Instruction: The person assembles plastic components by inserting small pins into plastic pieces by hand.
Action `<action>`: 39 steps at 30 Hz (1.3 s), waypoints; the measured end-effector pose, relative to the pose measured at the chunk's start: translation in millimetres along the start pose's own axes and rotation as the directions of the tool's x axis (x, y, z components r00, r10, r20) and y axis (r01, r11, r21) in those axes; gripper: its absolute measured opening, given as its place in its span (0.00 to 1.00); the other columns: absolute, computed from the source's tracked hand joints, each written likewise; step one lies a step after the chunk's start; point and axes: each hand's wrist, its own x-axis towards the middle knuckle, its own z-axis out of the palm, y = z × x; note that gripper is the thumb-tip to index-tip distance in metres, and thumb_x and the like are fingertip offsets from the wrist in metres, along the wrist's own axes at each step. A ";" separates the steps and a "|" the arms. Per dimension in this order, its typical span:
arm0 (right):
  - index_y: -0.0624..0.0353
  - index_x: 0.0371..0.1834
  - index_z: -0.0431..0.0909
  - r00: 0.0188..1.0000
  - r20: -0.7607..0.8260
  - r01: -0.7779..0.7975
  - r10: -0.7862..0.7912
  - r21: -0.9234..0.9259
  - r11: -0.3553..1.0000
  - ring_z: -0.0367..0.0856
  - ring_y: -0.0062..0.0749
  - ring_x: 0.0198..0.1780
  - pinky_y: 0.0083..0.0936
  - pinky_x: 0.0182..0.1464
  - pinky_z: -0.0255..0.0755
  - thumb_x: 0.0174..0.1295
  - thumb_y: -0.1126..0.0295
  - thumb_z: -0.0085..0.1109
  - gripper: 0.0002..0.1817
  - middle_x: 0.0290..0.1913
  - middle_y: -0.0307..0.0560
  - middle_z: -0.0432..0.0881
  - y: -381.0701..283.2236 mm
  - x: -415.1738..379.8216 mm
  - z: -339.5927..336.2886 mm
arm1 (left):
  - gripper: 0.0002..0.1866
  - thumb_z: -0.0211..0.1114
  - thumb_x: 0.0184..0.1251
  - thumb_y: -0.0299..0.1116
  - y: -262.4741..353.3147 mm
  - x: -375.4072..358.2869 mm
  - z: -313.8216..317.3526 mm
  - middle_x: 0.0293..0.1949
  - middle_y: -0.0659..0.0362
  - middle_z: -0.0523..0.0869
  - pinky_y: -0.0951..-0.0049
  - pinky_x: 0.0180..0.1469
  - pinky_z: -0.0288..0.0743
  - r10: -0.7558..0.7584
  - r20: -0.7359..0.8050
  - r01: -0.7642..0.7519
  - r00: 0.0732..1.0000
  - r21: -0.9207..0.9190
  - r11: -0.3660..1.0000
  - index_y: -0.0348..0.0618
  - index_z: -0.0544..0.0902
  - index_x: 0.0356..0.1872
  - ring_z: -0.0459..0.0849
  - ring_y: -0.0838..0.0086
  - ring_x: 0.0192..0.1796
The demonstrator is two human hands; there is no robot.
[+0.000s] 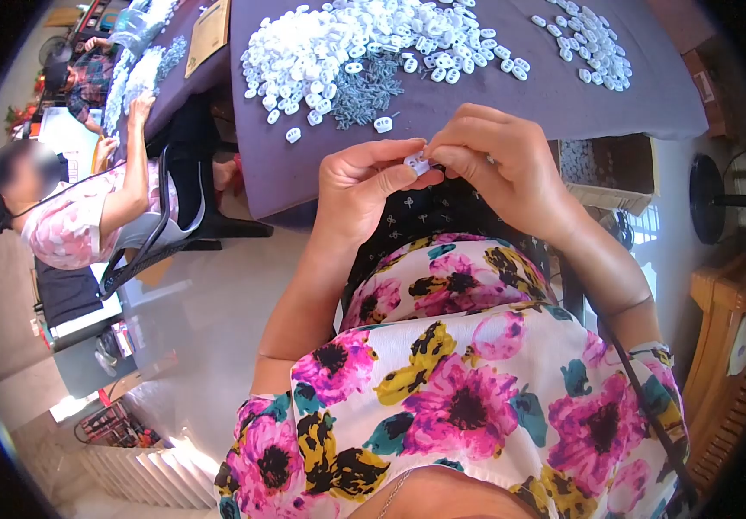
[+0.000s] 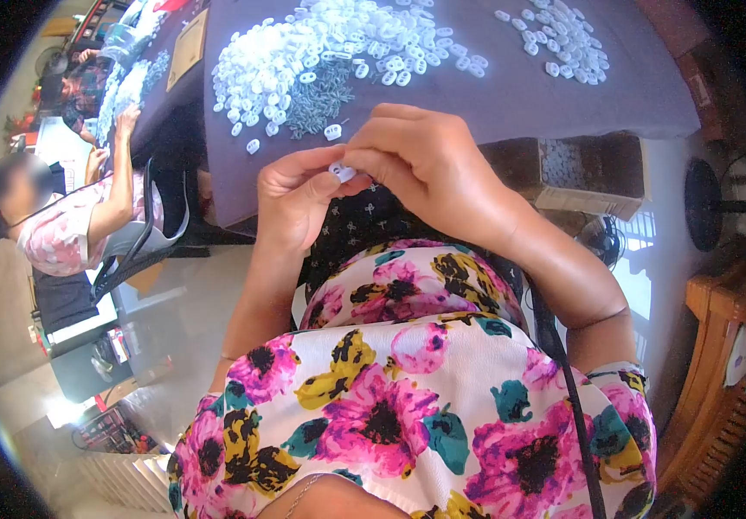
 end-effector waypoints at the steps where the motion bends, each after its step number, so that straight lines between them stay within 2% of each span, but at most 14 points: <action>1: 0.65 0.36 0.79 0.993 0.005 -0.116 0.117 0.111 0.987 0.79 0.47 0.31 0.30 0.33 0.73 0.60 0.78 0.58 0.03 0.30 0.51 0.78 -1.1 -1.5 0.3 | 0.13 0.64 0.62 0.18 -1.3 0.4 -0.2 0.43 0.47 0.86 0.66 0.49 0.85 0.000 -0.001 0.000 1.000 -0.001 1.000 0.29 0.82 0.48 0.87 0.64 0.43; 3: 0.65 0.35 0.80 0.973 0.028 -0.230 0.230 0.223 0.947 0.79 0.46 0.31 0.30 0.33 0.73 0.61 0.78 0.58 0.03 0.30 0.51 0.78 -2.1 -4.5 2.1 | 0.13 0.64 0.61 0.18 -4.9 -0.1 -2.9 0.43 0.48 0.86 0.68 0.49 0.84 0.029 0.016 -0.029 0.999 0.028 0.999 0.29 0.82 0.48 0.87 0.66 0.43; 5: 0.64 0.37 0.80 0.998 -0.022 -0.056 0.056 0.011 0.998 0.80 0.46 0.31 0.29 0.33 0.74 0.62 0.77 0.59 0.03 0.31 0.51 0.78 -1.6 -8.4 4.3 | 0.13 0.64 0.61 0.18 -8.2 -0.9 -6.0 0.43 0.48 0.86 0.69 0.49 0.84 0.036 -0.006 -0.036 0.999 0.039 0.999 0.30 0.82 0.48 0.87 0.67 0.43; 17: 0.63 0.41 0.80 0.965 -0.137 0.193 -0.223 -0.202 0.960 0.82 0.41 0.29 0.29 0.28 0.75 0.55 0.78 0.65 0.10 0.33 0.47 0.79 -1.3 -6.9 8.6 | 0.13 0.66 0.60 0.19 1.7 2.1 0.3 0.43 0.49 0.86 0.71 0.49 0.83 0.049 0.000 -0.049 0.999 -0.046 0.998 0.31 0.82 0.47 0.87 0.69 0.43; 24: 0.62 0.39 0.80 0.970 -0.104 0.187 -0.220 -0.258 0.948 0.81 0.42 0.30 0.31 0.29 0.75 0.55 0.77 0.65 0.09 0.32 0.47 0.78 -0.5 -10.4 10.8 | 0.12 0.65 0.62 0.19 -2.8 3.1 -3.8 0.44 0.46 0.86 0.68 0.47 0.84 0.085 -0.021 -0.083 0.996 0.067 0.994 0.31 0.82 0.47 0.87 0.66 0.43; 26: 0.62 0.37 0.80 1.000 0.004 -0.011 0.011 -0.072 0.997 0.79 0.45 0.31 0.33 0.32 0.74 0.56 0.77 0.63 0.06 0.32 0.49 0.78 -4.1 -13.1 7.8 | 0.12 0.64 0.62 0.19 -0.4 4.4 -3.3 0.44 0.46 0.86 0.68 0.47 0.84 0.085 -0.054 -0.083 0.995 0.027 0.996 0.32 0.82 0.47 0.87 0.65 0.42; 28: 0.62 0.34 0.80 0.981 0.166 -0.120 0.101 0.110 0.987 0.78 0.47 0.33 0.34 0.36 0.73 0.57 0.77 0.62 0.03 0.32 0.51 0.77 4.2 -24.4 17.9 | 0.12 0.63 0.64 0.20 8.0 7.7 -4.0 0.44 0.44 0.86 0.66 0.46 0.84 0.106 -0.106 -0.104 0.989 0.026 0.994 0.34 0.82 0.48 0.88 0.61 0.41; 29: 0.62 0.33 0.79 0.972 0.200 -0.142 0.122 0.093 0.985 0.78 0.46 0.34 0.34 0.37 0.73 0.57 0.77 0.61 0.03 0.31 0.50 0.77 3.5 -28.8 20.8 | 0.12 0.63 0.64 0.20 9.6 10.9 -4.0 0.44 0.44 0.86 0.66 0.46 0.84 0.110 -0.106 -0.107 0.988 0.027 0.994 0.34 0.82 0.48 0.88 0.61 0.41; 31: 0.64 0.35 0.80 0.997 0.077 -0.025 0.027 -0.018 1.000 0.79 0.38 0.32 0.30 0.35 0.74 0.59 0.77 0.61 0.03 0.31 0.49 0.77 4.3 -20.2 6.7 | 0.12 0.63 0.64 0.20 10.8 10.8 -5.5 0.44 0.44 0.86 0.66 0.46 0.84 0.107 -0.041 -0.107 0.993 0.000 0.994 0.34 0.82 0.48 0.88 0.60 0.42; 32: 0.66 0.38 0.80 0.953 -0.035 -0.288 0.301 0.201 0.936 0.80 0.29 0.32 0.24 0.33 0.74 0.63 0.75 0.59 0.05 0.33 0.46 0.78 -1.7 -18.9 -0.6 | 0.12 0.62 0.65 0.20 7.6 9.7 -3.1 0.45 0.44 0.85 0.65 0.47 0.84 0.109 -0.042 -0.109 0.993 -0.001 0.994 0.34 0.82 0.49 0.88 0.60 0.42; 34: 0.65 0.41 0.81 0.930 -0.251 -0.245 0.269 0.124 0.962 0.80 0.26 0.34 0.20 0.35 0.74 0.66 0.76 0.54 0.07 0.34 0.45 0.78 0.1 -6.7 -24.4 | 0.12 0.62 0.65 0.21 7.6 6.9 -2.7 0.45 0.45 0.86 0.65 0.47 0.84 0.042 -0.020 -0.042 0.999 -0.002 0.999 0.34 0.82 0.49 0.88 0.60 0.42; 36: 0.63 0.42 0.81 0.957 -0.282 -0.134 0.067 -0.227 0.965 0.81 0.30 0.34 0.22 0.37 0.74 0.63 0.79 0.54 0.08 0.34 0.47 0.79 19.8 -3.4 -49.9 | 0.11 0.61 0.66 0.21 7.5 6.8 -1.5 0.44 0.45 0.86 0.67 0.46 0.85 0.042 -0.038 -0.042 0.998 0.022 0.999 0.34 0.82 0.48 0.88 0.60 0.42; 37: 0.60 0.43 0.81 0.958 -0.284 -0.136 0.025 -0.379 0.915 0.81 0.39 0.34 0.26 0.39 0.74 0.60 0.81 0.54 0.10 0.35 0.49 0.79 31.6 -2.7 -56.7 | 0.11 0.62 0.66 0.21 6.9 6.5 -2.5 0.43 0.45 0.86 0.68 0.45 0.85 0.047 -0.034 -0.047 0.998 0.001 0.999 0.34 0.82 0.48 0.88 0.61 0.41; 39: 0.61 0.44 0.81 0.967 -0.255 -0.134 0.002 -0.501 0.855 0.82 0.36 0.36 0.24 0.39 0.75 0.62 0.80 0.54 0.10 0.36 0.47 0.80 59.8 -4.5 -67.1 | 0.10 0.62 0.66 0.22 6.5 6.2 -2.9 0.42 0.45 0.87 0.69 0.45 0.85 0.056 -0.032 -0.056 0.998 -0.020 0.998 0.34 0.82 0.47 0.89 0.61 0.41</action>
